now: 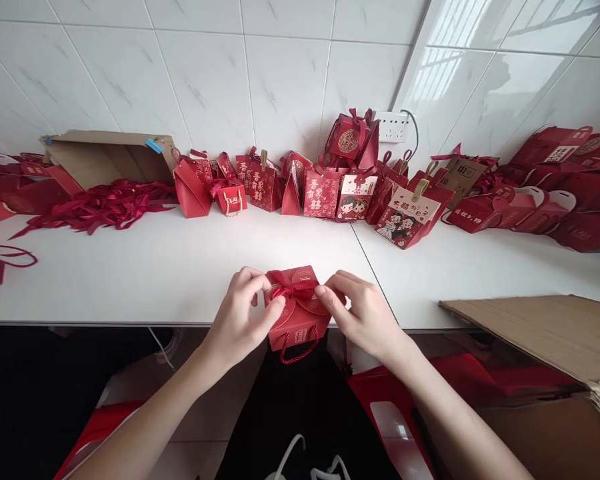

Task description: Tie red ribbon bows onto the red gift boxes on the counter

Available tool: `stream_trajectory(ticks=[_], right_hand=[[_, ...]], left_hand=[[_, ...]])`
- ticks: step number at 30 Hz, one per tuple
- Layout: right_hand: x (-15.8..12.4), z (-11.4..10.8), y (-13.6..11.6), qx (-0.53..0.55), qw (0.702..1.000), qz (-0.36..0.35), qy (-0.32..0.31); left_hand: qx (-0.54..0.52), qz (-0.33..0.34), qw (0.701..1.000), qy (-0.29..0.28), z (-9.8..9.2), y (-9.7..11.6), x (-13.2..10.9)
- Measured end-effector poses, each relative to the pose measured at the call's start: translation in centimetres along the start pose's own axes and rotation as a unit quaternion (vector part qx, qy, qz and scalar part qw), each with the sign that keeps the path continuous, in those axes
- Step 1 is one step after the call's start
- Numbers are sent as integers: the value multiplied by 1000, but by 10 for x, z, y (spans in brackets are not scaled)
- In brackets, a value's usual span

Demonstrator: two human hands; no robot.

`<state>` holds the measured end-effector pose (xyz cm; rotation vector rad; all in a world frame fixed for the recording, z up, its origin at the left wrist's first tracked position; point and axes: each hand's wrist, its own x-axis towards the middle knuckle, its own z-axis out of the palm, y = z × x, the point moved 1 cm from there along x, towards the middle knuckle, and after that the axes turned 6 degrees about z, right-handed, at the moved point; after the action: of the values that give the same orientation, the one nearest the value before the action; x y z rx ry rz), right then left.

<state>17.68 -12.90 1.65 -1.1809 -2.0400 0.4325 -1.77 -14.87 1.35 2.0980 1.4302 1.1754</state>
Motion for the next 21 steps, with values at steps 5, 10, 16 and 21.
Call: stream_trajectory(ticks=[5,10,16,21], right_hand=[[4,11,-10,62,991,110,-53],[11,16,-2,153,972,153,-90],[18,10,14,282,927,206,-139],[17,12,29,355,891,220,-175]], left_hand=[[0,-32,999,-29,-2,1,6],[-19,-29,999,-38,-1,-3,5],[-21,-8,997,-73,-1,-11,8],[-58,-30,991,-119,-6,-20,9]])
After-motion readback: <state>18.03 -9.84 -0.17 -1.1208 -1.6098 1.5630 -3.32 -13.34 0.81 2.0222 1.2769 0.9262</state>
